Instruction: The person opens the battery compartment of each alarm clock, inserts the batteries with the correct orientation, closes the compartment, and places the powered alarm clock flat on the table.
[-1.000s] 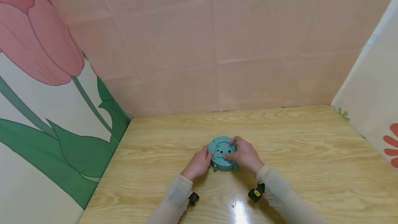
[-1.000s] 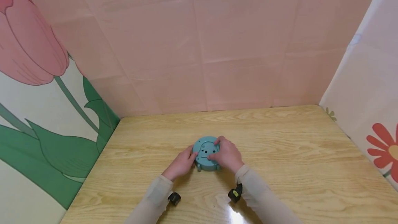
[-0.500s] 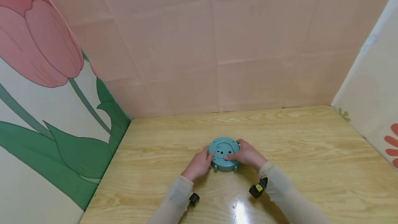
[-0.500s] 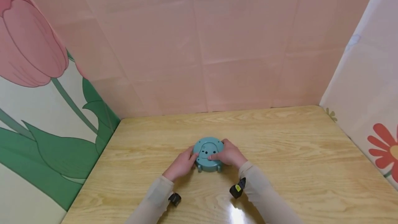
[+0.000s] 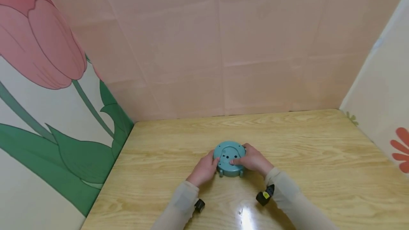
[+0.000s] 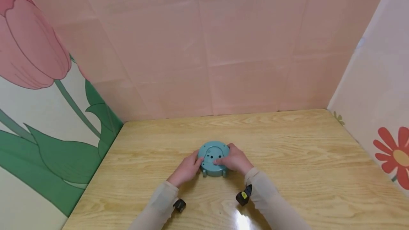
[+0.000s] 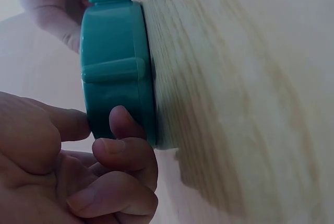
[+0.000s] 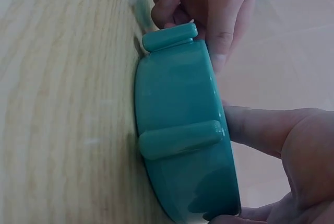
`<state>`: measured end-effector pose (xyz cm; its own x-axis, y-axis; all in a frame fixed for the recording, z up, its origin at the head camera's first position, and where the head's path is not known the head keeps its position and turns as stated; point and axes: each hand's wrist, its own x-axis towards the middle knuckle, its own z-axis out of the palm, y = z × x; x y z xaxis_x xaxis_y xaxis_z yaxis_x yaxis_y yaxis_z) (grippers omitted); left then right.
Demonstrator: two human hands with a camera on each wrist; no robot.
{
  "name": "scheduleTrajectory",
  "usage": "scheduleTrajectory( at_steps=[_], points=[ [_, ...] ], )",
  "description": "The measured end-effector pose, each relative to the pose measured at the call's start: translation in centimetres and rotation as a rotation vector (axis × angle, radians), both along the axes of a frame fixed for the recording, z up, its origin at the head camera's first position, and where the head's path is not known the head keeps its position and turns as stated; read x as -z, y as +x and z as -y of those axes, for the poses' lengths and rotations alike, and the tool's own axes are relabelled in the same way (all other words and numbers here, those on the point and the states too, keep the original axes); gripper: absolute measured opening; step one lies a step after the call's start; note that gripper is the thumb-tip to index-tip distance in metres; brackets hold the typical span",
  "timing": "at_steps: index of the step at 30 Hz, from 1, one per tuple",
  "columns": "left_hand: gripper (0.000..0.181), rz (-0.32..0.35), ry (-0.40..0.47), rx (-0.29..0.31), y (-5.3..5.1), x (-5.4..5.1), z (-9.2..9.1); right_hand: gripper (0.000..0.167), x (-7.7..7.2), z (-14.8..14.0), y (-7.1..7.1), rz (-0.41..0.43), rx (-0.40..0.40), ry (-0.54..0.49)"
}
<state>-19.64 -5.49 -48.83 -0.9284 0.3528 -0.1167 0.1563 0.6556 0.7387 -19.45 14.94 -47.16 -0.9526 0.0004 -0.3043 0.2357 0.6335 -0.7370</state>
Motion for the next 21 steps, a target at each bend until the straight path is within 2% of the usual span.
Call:
scheduleTrajectory(
  at_steps=[6,14,21],
  points=[
    [0.049,-0.018,-0.007,0.004,0.11,-0.08,0.12,0.094,0.77,-0.2,0.12,-0.025,0.002,-0.014],
    [0.051,-0.012,-0.022,-0.009,0.08,0.21,0.24,0.08,1.06,-0.46,0.35,0.005,0.017,-0.093],
    [0.051,-0.017,-0.018,-0.004,-0.03,0.0,0.3,0.073,0.97,-0.69,0.08,0.019,0.011,-0.105]
  ],
)
